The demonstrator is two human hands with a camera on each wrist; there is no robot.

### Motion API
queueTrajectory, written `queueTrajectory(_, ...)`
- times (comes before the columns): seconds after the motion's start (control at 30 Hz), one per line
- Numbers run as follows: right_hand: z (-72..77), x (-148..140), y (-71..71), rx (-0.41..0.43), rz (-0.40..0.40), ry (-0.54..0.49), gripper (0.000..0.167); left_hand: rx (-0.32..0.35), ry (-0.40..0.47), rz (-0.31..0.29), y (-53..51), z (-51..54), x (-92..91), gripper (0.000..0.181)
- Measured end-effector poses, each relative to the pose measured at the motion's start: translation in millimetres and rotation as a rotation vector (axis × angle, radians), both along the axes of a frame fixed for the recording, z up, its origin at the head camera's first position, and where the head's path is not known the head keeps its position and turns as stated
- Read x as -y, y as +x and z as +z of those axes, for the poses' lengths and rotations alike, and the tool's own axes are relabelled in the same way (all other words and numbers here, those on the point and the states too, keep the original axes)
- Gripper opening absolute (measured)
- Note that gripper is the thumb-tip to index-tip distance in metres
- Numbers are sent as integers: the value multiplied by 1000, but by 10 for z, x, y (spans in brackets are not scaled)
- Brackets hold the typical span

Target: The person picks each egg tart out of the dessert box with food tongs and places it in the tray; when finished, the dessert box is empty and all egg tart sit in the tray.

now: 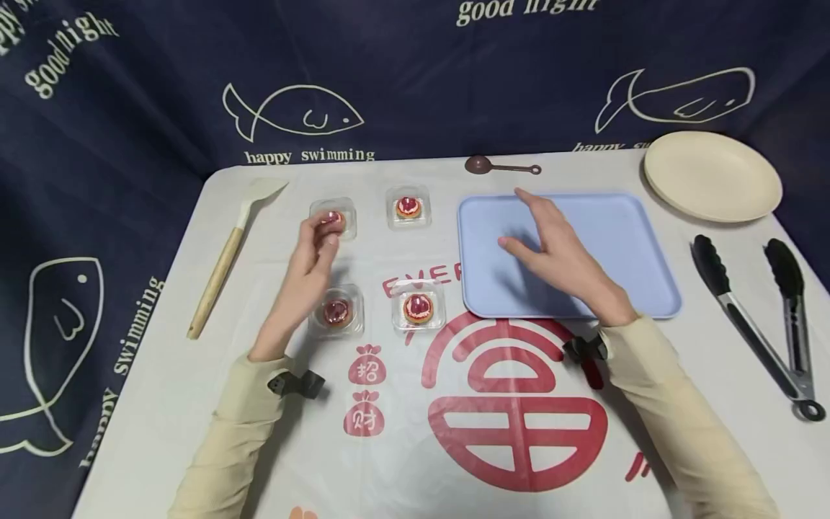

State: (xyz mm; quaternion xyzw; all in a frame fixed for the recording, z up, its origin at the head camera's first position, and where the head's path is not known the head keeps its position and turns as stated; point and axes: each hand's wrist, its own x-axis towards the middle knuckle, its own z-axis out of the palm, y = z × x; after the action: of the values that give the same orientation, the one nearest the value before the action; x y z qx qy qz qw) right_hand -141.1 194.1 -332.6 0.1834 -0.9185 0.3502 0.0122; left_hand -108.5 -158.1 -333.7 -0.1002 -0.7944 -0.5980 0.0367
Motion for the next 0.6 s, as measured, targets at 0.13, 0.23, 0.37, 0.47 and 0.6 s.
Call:
queueTrajectory(0.13,32,127,12,66,110,-7,79,167,123,-60,82,-24,-210,48)
queueTrajectory(0.23,37,227,25,113,200,-8,80,265,151,-68,148,-70,-357,50)
queueTrajectory(0.37,4,364,52,178,319,3,80,324,136,-80,234,-154,-511,53)
queueTrajectory(0.47,-31,480,79,211,396,34,81,363,135,-88,295,-236,-584,61)
queueTrajectory(0.6,-91,643,103,228,484,88,82,434,108,-99,364,-357,-632,85)
